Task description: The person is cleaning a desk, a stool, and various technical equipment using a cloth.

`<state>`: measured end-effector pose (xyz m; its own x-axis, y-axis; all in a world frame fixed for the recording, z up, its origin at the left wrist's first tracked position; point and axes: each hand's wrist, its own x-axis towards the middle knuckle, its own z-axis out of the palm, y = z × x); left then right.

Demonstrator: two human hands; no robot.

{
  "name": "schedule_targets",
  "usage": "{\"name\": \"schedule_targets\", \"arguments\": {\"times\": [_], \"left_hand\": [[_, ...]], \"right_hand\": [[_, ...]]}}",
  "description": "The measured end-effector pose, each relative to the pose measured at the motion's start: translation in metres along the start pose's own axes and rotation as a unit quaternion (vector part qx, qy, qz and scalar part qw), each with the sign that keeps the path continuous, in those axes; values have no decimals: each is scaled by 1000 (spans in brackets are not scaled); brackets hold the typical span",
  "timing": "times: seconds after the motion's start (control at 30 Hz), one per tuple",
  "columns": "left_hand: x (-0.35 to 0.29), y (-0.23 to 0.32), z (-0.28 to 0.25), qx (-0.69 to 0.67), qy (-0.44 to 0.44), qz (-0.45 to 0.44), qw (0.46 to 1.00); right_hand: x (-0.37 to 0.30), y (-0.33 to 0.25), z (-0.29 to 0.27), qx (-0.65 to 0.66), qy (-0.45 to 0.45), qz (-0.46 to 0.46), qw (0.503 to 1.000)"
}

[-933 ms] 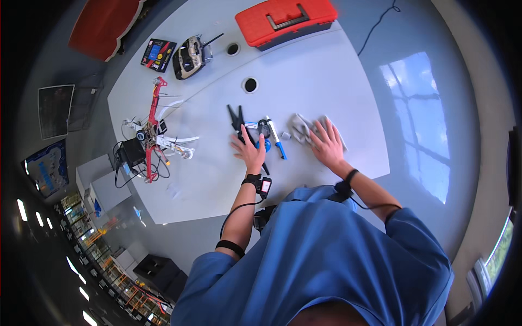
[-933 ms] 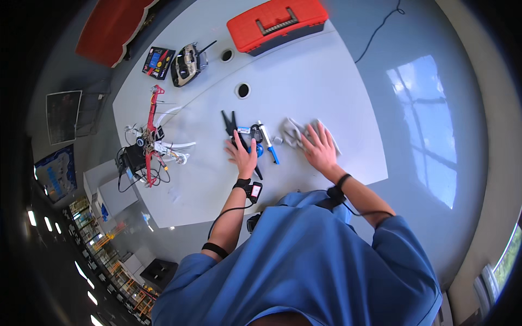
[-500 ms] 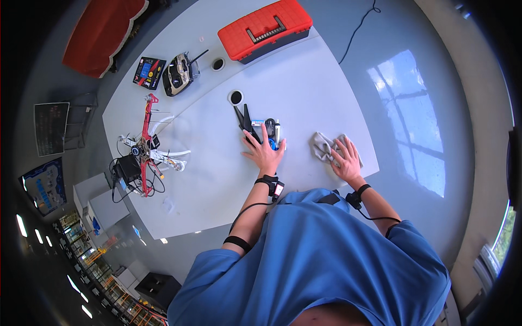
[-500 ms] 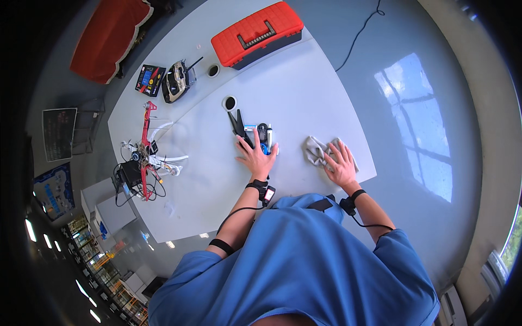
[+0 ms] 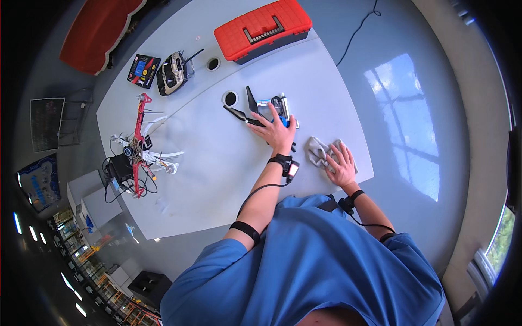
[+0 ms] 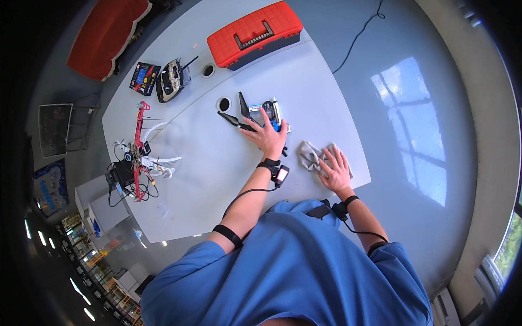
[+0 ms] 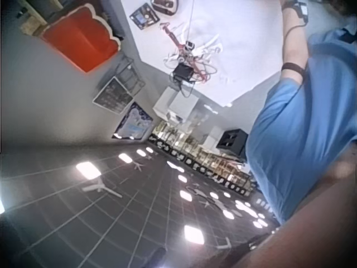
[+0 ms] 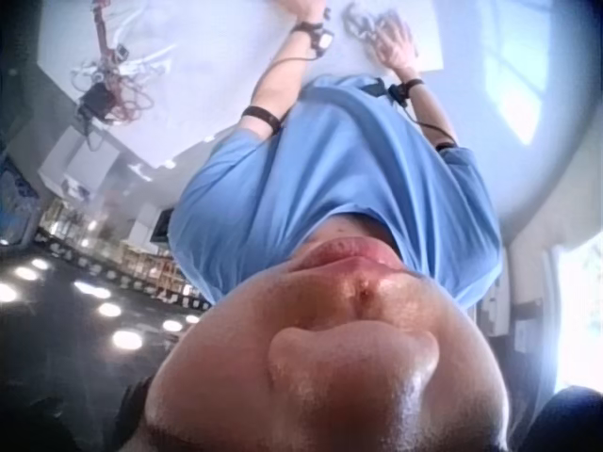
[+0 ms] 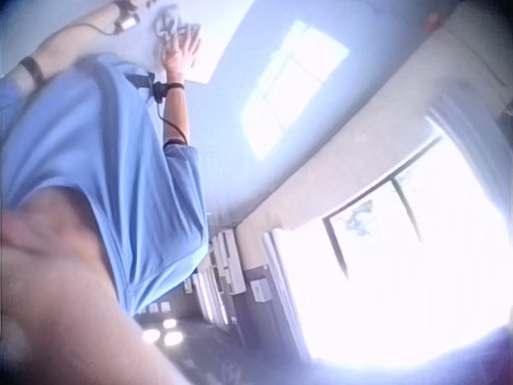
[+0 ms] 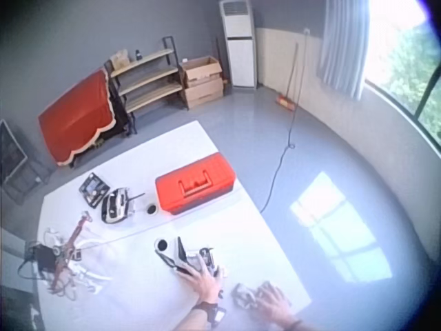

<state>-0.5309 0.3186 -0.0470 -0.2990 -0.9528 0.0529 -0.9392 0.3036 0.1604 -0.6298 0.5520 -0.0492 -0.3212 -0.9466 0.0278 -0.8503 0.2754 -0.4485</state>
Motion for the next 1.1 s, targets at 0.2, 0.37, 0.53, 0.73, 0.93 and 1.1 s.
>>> {"name": "schedule_targets", "arguments": {"times": [0.2, 0.37, 0.53, 0.73, 0.93, 1.1], "left_hand": [[-44, 33, 10, -37, 39, 34, 998], [-45, 39, 6, -55, 32, 93, 994], [-6, 42, 14, -78, 42, 162, 983], [53, 56, 21, -74, 58, 165, 982], [56, 34, 6, -217, 23, 146, 965], [-3, -64, -17, -249, 37, 80, 964]], "right_hand": [[-2, -3, -1, 2, 10, -2, 1000], [-2, 1, -2, 3, 19, -14, 1000], [-4, 4, -1, -13, 9, -3, 1000], [-2, 0, 3, -20, 0, -6, 1000], [1, -1, 2, -16, 25, -29, 999], [-11, -1, 1, 31, 3, -63, 998]]}}
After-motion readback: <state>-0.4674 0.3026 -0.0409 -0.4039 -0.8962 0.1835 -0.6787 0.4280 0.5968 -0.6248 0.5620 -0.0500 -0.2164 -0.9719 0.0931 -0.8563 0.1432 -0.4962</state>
